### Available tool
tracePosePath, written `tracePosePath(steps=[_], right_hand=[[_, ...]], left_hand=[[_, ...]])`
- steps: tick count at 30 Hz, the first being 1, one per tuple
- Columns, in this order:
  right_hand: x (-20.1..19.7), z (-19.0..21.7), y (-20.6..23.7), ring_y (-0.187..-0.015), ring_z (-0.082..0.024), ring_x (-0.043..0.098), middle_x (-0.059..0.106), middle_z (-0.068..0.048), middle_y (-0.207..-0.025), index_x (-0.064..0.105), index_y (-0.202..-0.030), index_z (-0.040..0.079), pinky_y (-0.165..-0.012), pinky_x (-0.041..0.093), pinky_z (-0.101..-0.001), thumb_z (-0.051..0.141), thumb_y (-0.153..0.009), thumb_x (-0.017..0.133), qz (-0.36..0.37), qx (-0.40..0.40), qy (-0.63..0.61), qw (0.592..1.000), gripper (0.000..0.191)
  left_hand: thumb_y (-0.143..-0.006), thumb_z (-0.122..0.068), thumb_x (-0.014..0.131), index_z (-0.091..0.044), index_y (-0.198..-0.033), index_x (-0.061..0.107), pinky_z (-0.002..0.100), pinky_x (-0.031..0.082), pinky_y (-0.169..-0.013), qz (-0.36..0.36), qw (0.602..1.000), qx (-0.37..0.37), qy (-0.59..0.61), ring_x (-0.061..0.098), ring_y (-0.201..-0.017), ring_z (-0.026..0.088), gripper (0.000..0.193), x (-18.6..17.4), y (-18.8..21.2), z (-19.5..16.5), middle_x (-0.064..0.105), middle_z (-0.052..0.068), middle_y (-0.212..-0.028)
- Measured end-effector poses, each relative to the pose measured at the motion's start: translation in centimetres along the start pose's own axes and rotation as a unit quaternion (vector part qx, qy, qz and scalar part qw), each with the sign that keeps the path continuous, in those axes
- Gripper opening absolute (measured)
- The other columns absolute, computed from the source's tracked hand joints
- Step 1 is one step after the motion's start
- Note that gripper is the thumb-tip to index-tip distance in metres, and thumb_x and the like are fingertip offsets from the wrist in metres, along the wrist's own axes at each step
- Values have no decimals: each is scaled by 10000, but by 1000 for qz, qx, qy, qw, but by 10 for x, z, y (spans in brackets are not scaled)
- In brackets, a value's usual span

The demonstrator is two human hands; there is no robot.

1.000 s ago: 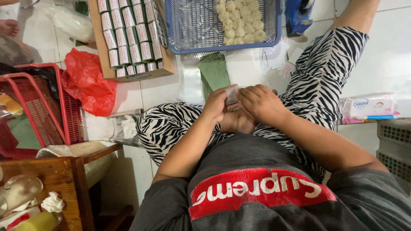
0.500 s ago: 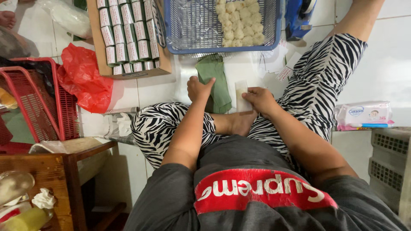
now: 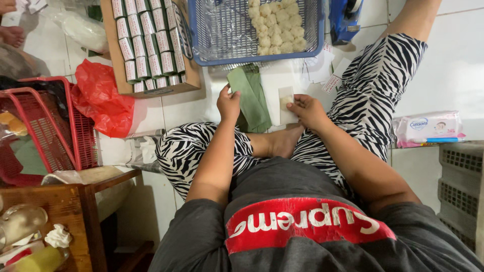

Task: The person sits on the floor wrapping rice cakes. They fold a banana leaf around a rice cake, slide the wrapped cake into a clear plastic sleeve, press a paper label onto it, and place the finished package with a stack of completed packages.

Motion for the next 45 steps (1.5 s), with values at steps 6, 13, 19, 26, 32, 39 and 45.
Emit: tracePosePath(steps=[6, 13, 19, 26, 32, 39, 45], right_hand=[[-1, -9, 7, -885, -121, 668, 728, -110, -1084, 525, -1346, -116, -739, 553, -252, 151, -951, 716, -8, 3, 16, 1000, 513], [0, 12, 13, -957, -141, 666, 723, -119, -1154, 537, -1371, -97, -771, 543, -262, 135, -955, 712, -6, -11, 25, 1000, 508], [60, 63, 17, -1058, -139, 677, 713, -99, -1182, 556, -1348, -66, -916, 551, -266, 117, -950, 718, 117, -82, -38, 989, 467], [88, 85, 12, -959, -114, 681, 727, -82, -1102, 628, -1286, -50, -849, 555, -251, 109, -965, 724, 86, -104, -27, 990, 371], [81, 82, 15, -975, -104, 687, 723, -61, -1098, 636, -1264, -48, -864, 558, -236, 107, -951, 747, 56, -156, 10, 986, 367], [75, 101, 22, -1016, -112, 630, 676, -39, -1151, 575, -1305, 29, -872, 550, -262, 133, -860, 801, 77, -198, 46, 976, 510], [57, 73, -26, -1002, -162, 641, 690, -96, -1137, 650, -1217, -17, -879, 528, -293, 175, -960, 801, 96, -36, -103, 989, 355]], left_hand=[[-878, -343, 828, 16, -998, 755, 388, 547, -742, 48, 986, -52, -149, 687, -750, 298, 386, 1, 0, 14, 752, 159, -829], [-1083, -338, 497, -11, -1232, 681, 378, 515, -891, -62, 993, 79, -68, 676, -1000, 318, 404, -21, -2, 6, 733, 187, -1093], [-1108, -379, 497, 15, -1302, 626, 324, 502, -963, 85, 983, 5, 164, 639, -1081, 215, 458, -11, 8, -2, 718, 123, -1171], [-1014, -338, 564, -81, -1267, 600, 348, 553, -886, 258, 802, -190, 505, 667, -1057, 200, 363, 40, 69, -22, 698, 93, -1186], [-988, -153, 733, -1, -1186, 657, 309, 541, -892, 253, 864, -108, 422, 681, -1020, 158, 260, 44, 75, -16, 733, 96, -1116], [-978, -165, 734, -14, -1169, 681, 312, 557, -898, 276, 852, -120, 430, 687, -1004, 143, 248, 44, 80, -12, 733, 73, -1101], [-964, -176, 746, -23, -1193, 680, 322, 563, -884, 332, 819, -167, 437, 685, -994, 145, 283, 59, 108, -16, 729, 61, -1114]])
Point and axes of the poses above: each hand's wrist, its own y-axis away from the middle knuckle, its own x-axis out of the palm, z = x × y, the point moved 10 cm from there along -y, towards the middle knuckle
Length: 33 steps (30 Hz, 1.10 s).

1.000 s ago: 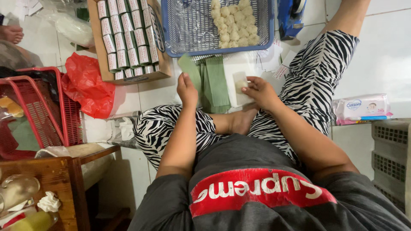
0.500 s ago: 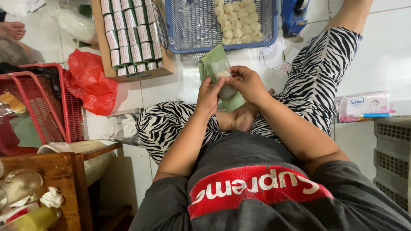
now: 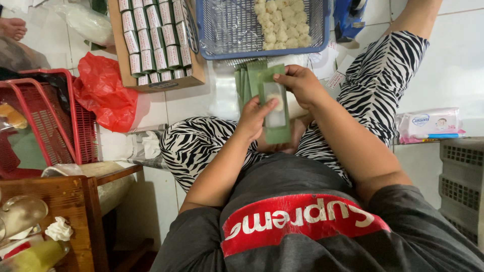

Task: The person sits on the floor wrapping rice cakes. They fold a banana leaf around a rice cake, slide the wrapped cake into a clear plastic sleeve, press a paper label onto it, and place the finished package with a stack of completed packages.

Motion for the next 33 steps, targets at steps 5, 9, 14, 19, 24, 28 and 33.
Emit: tracePosePath(steps=[5, 9, 14, 19, 24, 28, 33], right_hand=[[-2, 19, -2, -1060, -152, 641, 684, -126, -1232, 654, -1274, -1, -935, 532, -288, 168, -1015, 790, -4, -82, 99, 992, 337], [14, 79, 65, -1138, -181, 642, 619, -105, -1339, 588, -1378, 84, -965, 528, -310, 147, -1005, 736, -84, -291, 325, 896, 407], [92, 114, 155, -1261, -345, 597, 572, -130, -1425, 583, -1386, 189, -1020, 482, -442, 52, -722, 764, 2, -506, 650, 567, 703], [112, 118, 164, -1245, -371, 587, 582, -133, -1408, 585, -1366, 201, -1004, 455, -487, 96, -611, 783, 79, -492, 678, 541, 788], [77, 135, 146, -1109, -312, 668, 702, -121, -1199, 622, -1330, 49, -977, 526, -431, 46, -882, 719, -40, -371, 550, 747, 459], [79, 127, 140, -940, -303, 702, 727, -162, -1073, 694, -1206, 8, -829, 550, -413, 132, -927, 787, -82, -352, 520, 774, 319], [88, 125, 140, -987, -334, 694, 737, -135, -1061, 717, -1193, 37, -876, 542, -433, 128, -937, 770, -76, -375, 535, 753, 277]], left_hand=[[-972, -185, 749, -16, -1193, 681, 336, 582, -875, 6, 999, -20, 28, 700, -993, 162, 286, 9, 2, 5, 732, 74, -1118], [-958, -184, 732, -32, -1178, 675, 366, 613, -838, -11, 997, -38, 71, 718, -968, 172, 274, 7, 2, -1, 732, 71, -1106], [-965, -182, 720, -52, -1153, 680, 369, 611, -808, 0, 993, -68, 94, 710, -946, 169, 233, 7, 2, -5, 721, 59, -1067], [-1005, -161, 728, -43, -1165, 674, 358, 595, -833, -8, 993, -64, 99, 680, -978, 159, 206, 13, 3, -7, 701, 46, -1073], [-978, -195, 695, -47, -1187, 640, 385, 615, -850, -11, 993, -46, 107, 707, -992, 192, 261, 21, 8, -16, 720, 65, -1098], [-1006, -160, 698, -42, -1215, 628, 370, 592, -901, -3, 992, -29, 122, 702, -1048, 197, 250, 30, 8, -14, 709, 89, -1149], [-969, -114, 696, -34, -1238, 628, 372, 587, -889, -8, 993, -28, 114, 694, -1049, 193, 288, 29, 7, -11, 709, 81, -1157]])
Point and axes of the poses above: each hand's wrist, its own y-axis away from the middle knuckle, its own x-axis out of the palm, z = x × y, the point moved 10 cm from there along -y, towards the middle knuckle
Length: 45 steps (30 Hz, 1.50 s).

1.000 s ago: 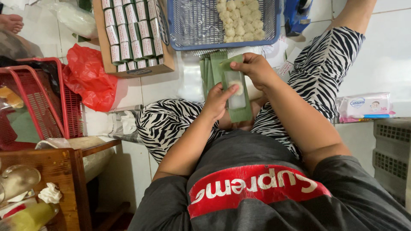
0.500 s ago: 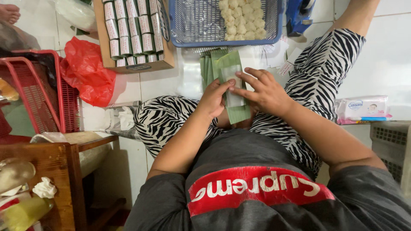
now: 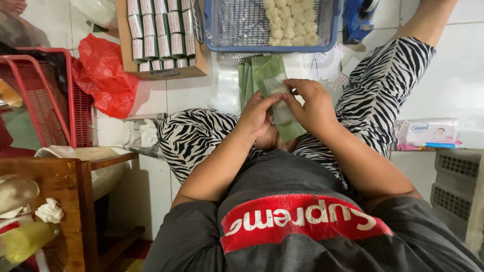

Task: The person sits on the floor wrapping rice cakes. They fold a banana leaf around a rice cake, slide the wrapped cake into a clear plastic sleeve, press a paper label onto it, and place the finished package with a stack of completed packages.

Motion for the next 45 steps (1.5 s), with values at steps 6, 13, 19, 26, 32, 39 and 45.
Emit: tracePosePath(steps=[6, 13, 19, 26, 32, 39, 45], right_hand=[[2, -6, -1, -932, -310, 700, 751, -97, -977, 724, -1200, 63, -852, 518, -446, 155, -942, 763, 47, 7, 25, 999, 277], [-6, -10, 2, -1047, -293, 678, 690, -127, -1245, 625, -1384, 84, -972, 520, -432, 112, -966, 731, 46, 17, -29, 998, 432], [-3, 26, 20, -1328, -374, 488, 461, -104, -1503, 593, -1417, 358, -1025, 479, -527, 291, -673, 812, 98, -290, 200, 931, 778], [14, 28, 39, -1440, -297, 439, 430, 14, -1601, 627, -1446, 413, -1179, 430, -502, 158, -871, 706, 84, -394, 218, 889, 634], [14, 18, 44, -1435, -365, 418, 436, -57, -1594, 716, -1353, 280, -1168, 385, -545, 230, -813, 761, 71, -318, 107, 939, 544], [-4, -27, 55, -1533, -348, 377, 347, -170, -1644, 668, -1081, 133, -1253, 348, -482, 125, -858, 857, -132, -27, -148, 980, 293], [4, -49, 54, -1462, -274, 388, 343, -129, -1607, 579, -1264, 82, -1227, 345, -430, 53, -897, 797, -156, 137, -352, 913, 428]], left_hand=[[-981, -127, 697, -12, -1247, 629, 372, 583, -882, 4, 999, -2, -33, 694, -1037, 211, 297, 4, 1, 0, 706, 104, -1155], [-976, -119, 701, -8, -1217, 642, 375, 588, -878, -1, 1000, -16, -27, 699, -1010, 210, 272, 8, 1, -6, 715, 95, -1123], [-970, -127, 712, 8, -1215, 650, 388, 621, -824, 59, 989, -110, -79, 709, -960, 224, 286, 12, 4, -15, 708, 116, -1076], [-973, -124, 694, -3, -1254, 636, 342, 604, -842, 128, 978, -136, -91, 707, -1010, 190, 311, 20, 2, -10, 712, 101, -1150], [-978, -90, 693, 0, -1240, 661, 308, 572, -867, 128, 979, -98, -125, 704, -1039, 187, 279, 20, -2, -11, 719, 97, -1155], [-965, -106, 697, 4, -1252, 662, 315, 572, -945, 118, 976, -55, -172, 692, -1062, 165, 309, 48, 9, -15, 724, 68, -1172], [-932, -201, 770, -8, -1279, 621, 331, 553, -965, 138, 971, -45, -191, 668, -1090, 151, 425, 65, 23, -22, 704, 66, -1180]])
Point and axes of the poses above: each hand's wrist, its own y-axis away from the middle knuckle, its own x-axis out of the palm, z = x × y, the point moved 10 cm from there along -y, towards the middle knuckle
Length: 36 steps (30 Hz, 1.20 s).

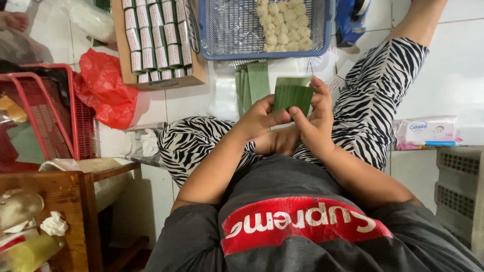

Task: The person sits on the floor wrapping rice cakes. They fold a banana leaf around a rice cake, slide the wrapped cake into a clear plastic sleeve, press a paper label onto it, and place the finished package with a stack of completed packages.

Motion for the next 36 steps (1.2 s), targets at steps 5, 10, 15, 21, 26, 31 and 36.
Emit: tracePosePath(steps=[5, 10, 15, 21, 26, 31, 36], right_hand=[[7, -19, 0, -1339, -202, 508, 449, -119, -1462, 581, -1328, 116, -1130, 451, -348, -5, -879, 738, 40, 137, -208, 968, 491], [-17, -17, 4, -1288, -198, 570, 570, -131, -1424, 728, -1061, -21, -1064, 482, -313, -17, -951, 765, 18, 57, -43, 997, 116], [-17, 15, -4, -1215, -218, 643, 665, -131, -1355, 647, -881, 49, -1015, 513, -313, 76, -905, 855, 50, -60, 76, 994, 210], [-5, 65, -33, -1132, -313, 629, 637, -170, -1240, 682, -1239, -26, -944, 521, -386, 156, -763, 871, 176, -119, 250, 945, 544], [18, 69, -42, -1038, -268, 668, 700, -44, -1091, 727, -1166, 92, -907, 557, -411, 114, -847, 844, 277, -163, 333, 886, 340], [43, 89, -8, -1029, -252, 646, 687, -45, -1125, 731, -1201, 84, -909, 521, -436, 99, -790, 723, 228, -344, 486, 770, 412], [54, 101, 8, -1107, -227, 630, 660, -60, -1232, 705, -1277, 54, -963, 499, -416, 133, -840, 689, 200, -384, 510, 743, 444]], left_hand=[[-943, -156, 790, 0, -1274, 651, 291, 548, -962, 9, 991, 22, -130, 662, -1074, 117, 391, -1, 0, 1, 715, 46, -1161], [-915, -161, 782, -8, -1254, 655, 258, 562, -888, -52, 973, 71, -212, 671, -1010, 82, 394, -6, 3, -2, 728, 14, -1104], [-943, -113, 773, 16, -1176, 723, 251, 557, -866, -58, 975, 91, -197, 677, -975, 83, 271, -7, 2, -4, 757, 32, -1054], [-968, -72, 737, 14, -1157, 736, 245, 566, -879, -56, 977, 94, -183, 699, -961, 92, 207, -15, -1, 5, 776, 49, -1030], [-960, -17, 724, 27, -1166, 730, 273, 576, -894, -96, 975, 80, -185, 708, -988, 139, 211, -24, -7, 14, 770, 93, -1074], [-962, 23, 619, -6, -1230, 694, 349, 608, -944, -116, 992, 39, -9, 727, -1055, 214, 280, -33, -7, 15, 719, 128, -1201], [-1051, -31, 526, -4, -1317, 626, 381, 619, -960, -105, 991, 47, 62, 701, -1132, 223, 285, -36, 2, 4, 693, 140, -1291]])
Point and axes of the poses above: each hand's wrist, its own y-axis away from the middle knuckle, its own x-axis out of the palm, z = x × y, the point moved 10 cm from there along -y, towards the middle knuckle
